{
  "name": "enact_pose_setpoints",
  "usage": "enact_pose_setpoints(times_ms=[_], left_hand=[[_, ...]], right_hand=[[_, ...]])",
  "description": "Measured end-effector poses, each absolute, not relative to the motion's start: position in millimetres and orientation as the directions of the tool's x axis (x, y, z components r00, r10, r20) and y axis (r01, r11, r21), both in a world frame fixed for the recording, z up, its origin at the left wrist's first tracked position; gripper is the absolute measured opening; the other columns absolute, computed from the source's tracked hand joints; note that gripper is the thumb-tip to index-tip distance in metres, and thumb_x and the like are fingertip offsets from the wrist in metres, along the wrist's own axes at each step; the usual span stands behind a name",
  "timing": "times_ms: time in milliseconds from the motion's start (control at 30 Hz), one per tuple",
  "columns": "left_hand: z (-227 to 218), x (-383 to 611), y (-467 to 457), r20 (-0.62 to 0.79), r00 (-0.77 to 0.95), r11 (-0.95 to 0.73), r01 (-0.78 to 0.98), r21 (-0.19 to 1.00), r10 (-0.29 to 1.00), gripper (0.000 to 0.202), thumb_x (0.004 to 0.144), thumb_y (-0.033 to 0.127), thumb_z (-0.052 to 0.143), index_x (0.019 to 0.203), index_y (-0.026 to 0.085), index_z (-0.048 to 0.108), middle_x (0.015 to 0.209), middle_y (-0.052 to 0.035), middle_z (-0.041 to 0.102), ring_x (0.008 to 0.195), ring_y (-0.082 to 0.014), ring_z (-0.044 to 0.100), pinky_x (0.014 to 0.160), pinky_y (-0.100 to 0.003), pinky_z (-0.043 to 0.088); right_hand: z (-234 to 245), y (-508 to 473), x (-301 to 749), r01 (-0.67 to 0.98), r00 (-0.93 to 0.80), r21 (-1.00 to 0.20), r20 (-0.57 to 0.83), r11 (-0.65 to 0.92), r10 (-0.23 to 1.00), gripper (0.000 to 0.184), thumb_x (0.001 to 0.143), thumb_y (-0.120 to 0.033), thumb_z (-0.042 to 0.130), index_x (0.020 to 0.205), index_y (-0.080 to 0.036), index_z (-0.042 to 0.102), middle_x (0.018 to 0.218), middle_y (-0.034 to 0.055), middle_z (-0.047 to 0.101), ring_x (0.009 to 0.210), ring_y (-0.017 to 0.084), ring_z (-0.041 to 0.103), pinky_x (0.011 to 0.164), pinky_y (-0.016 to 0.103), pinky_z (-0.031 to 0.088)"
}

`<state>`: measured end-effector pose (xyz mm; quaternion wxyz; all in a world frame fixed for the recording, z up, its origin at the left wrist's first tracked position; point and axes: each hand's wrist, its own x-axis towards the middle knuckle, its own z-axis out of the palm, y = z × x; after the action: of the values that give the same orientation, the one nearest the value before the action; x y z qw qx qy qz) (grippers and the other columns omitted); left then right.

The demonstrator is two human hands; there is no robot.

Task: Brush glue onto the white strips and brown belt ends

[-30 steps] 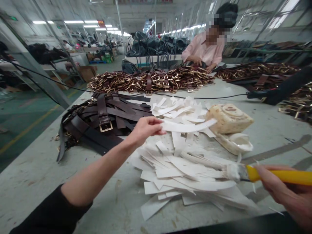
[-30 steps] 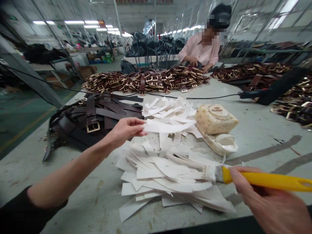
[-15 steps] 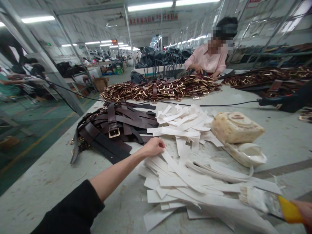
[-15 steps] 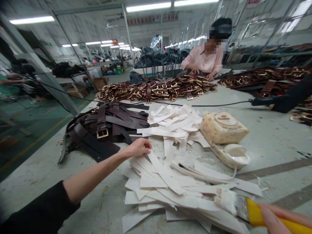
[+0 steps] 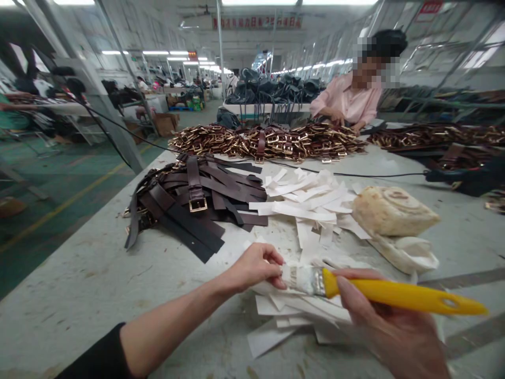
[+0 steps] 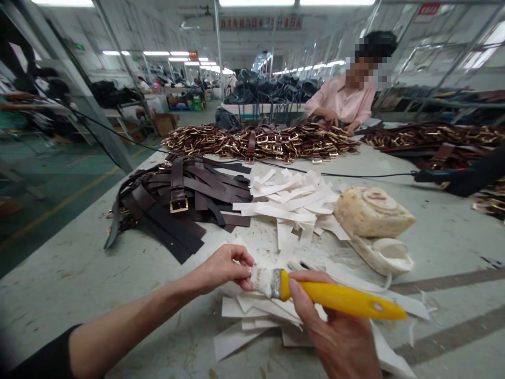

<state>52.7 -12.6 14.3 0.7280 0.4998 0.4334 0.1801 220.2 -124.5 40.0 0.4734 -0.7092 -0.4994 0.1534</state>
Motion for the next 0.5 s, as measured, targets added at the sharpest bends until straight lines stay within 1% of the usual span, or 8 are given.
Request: enact_pose_setpoints(times_ms=[67, 133, 233, 333, 433, 500], left_hand=[[10.5, 48.4, -12.7, -0.443, 0.579, 0.442, 0.153, 0.884, 0.685, 0.014, 0.061, 0.008, 0.059, 0.072, 0.012, 0.054, 0.053, 0.0034, 0.058, 0.047, -0.0114, 0.061, 0.050, -0.018, 0.045], [7.2, 44.7, -11.6, -0.444, 0.577, 0.441, 0.157, 0.884, 0.685, 0.013, 0.060, 0.006, 0.057, 0.072, 0.012, 0.054, 0.050, 0.0036, 0.058, 0.046, -0.0118, 0.061, 0.049, -0.018, 0.044], [2.2, 42.3, -9.9, -0.461, 0.563, 0.437, 0.189, 0.879, 0.685, 0.016, 0.060, 0.004, 0.053, 0.073, 0.013, 0.053, 0.045, 0.0037, 0.057, 0.045, -0.0121, 0.061, 0.046, -0.017, 0.042], [-0.8, 42.5, -9.1, -0.452, 0.584, 0.422, 0.198, 0.885, 0.674, 0.017, 0.060, 0.003, 0.051, 0.073, 0.014, 0.052, 0.043, 0.0039, 0.056, 0.044, -0.0118, 0.060, 0.045, -0.017, 0.042], [-1.0, 40.7, -8.9, -0.441, 0.589, 0.399, 0.209, 0.893, 0.678, 0.018, 0.058, 0.003, 0.051, 0.072, 0.014, 0.052, 0.042, 0.0055, 0.055, 0.043, -0.0119, 0.060, 0.044, -0.017, 0.042], [-0.4, 37.6, -8.5, -0.437, 0.581, 0.385, 0.219, 0.897, 0.687, 0.017, 0.058, 0.003, 0.050, 0.071, 0.014, 0.052, 0.041, 0.0060, 0.054, 0.042, -0.0118, 0.060, 0.043, -0.016, 0.041]], right_hand=[[39.6, -111.4, 209.5, 0.507, 0.416, -0.859, 0.172, -0.070, 0.893, 0.029, 0.076, -0.050, 0.057, 0.077, -0.022, 0.065, 0.067, 0.0003, 0.063, 0.068, 0.018, 0.061, 0.065, 0.026, 0.049], [39.2, -106.2, 210.6, 0.525, 0.389, -0.842, 0.113, -0.120, 0.915, 0.030, 0.075, -0.051, 0.056, 0.075, -0.022, 0.064, 0.063, -0.0003, 0.061, 0.061, 0.017, 0.059, 0.060, 0.026, 0.047], [42.0, -107.0, 218.7, 0.593, 0.413, -0.786, 0.111, -0.175, 0.904, 0.029, 0.074, -0.049, 0.056, 0.073, -0.022, 0.065, 0.064, -0.0005, 0.062, 0.058, 0.015, 0.056, 0.057, 0.025, 0.044], [44.5, -106.2, 220.2, 0.570, 0.454, -0.798, 0.109, -0.195, 0.884, 0.029, 0.074, -0.049, 0.057, 0.073, -0.022, 0.065, 0.062, -0.0006, 0.061, 0.056, 0.015, 0.056, 0.052, 0.024, 0.044], [38.7, -99.7, 221.1, 0.535, 0.341, -0.831, 0.048, -0.152, 0.939, 0.030, 0.074, -0.050, 0.057, 0.073, -0.021, 0.064, 0.061, 0.0002, 0.061, 0.052, 0.015, 0.055, 0.050, 0.024, 0.045], [31.9, -96.1, 228.0, 0.547, 0.295, -0.821, 0.006, -0.164, 0.955, 0.031, 0.071, -0.050, 0.058, 0.070, -0.020, 0.064, 0.062, 0.0015, 0.063, 0.053, 0.016, 0.057, 0.047, 0.024, 0.046]])
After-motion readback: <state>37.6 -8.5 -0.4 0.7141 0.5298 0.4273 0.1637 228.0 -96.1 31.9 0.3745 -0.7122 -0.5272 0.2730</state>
